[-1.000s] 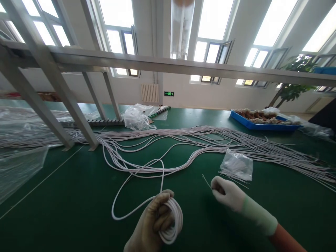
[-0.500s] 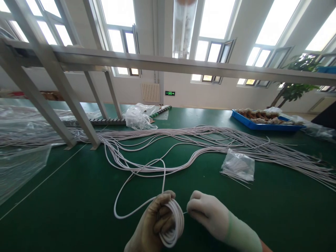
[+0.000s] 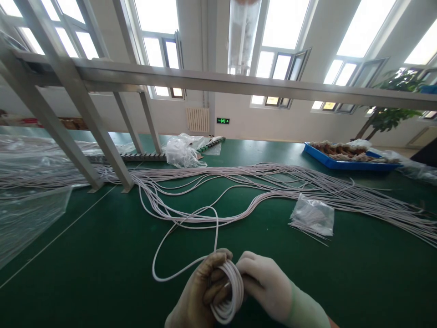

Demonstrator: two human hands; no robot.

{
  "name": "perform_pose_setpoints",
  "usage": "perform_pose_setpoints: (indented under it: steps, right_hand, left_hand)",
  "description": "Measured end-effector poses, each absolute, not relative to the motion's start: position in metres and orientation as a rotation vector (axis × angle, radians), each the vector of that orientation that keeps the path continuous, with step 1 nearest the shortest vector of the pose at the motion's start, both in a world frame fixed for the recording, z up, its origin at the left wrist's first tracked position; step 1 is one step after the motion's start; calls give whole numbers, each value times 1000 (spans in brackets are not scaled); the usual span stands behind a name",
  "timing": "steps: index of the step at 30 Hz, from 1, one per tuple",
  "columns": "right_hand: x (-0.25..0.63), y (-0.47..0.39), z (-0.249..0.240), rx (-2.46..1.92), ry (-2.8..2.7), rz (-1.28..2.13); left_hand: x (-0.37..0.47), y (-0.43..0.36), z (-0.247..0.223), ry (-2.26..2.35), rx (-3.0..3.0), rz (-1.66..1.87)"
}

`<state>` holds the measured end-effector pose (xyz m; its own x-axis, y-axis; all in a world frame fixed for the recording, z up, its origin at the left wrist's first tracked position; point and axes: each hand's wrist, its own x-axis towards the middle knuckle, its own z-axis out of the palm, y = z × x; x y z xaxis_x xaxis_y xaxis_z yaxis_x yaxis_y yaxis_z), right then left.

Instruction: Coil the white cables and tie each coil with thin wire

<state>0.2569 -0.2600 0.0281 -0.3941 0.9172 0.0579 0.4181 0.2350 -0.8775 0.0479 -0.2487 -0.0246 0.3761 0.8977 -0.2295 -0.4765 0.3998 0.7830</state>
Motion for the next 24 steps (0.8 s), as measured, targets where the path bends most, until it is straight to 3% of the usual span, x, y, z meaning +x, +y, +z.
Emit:
perform_pose_setpoints:
  steps: [9, 14, 24]
  right_hand:
    - [244, -273, 27, -1159, -1592, 1362]
    - [227, -274, 14, -1526, -1580, 1089]
    - [236, -266, 12, -1244, -1896, 692]
  left_hand:
    - [37, -249, -39, 876, 1153, 1064]
    - [44, -248, -16, 992, 1065, 1001]
    - [58, -258, -14, 993, 788, 1077]
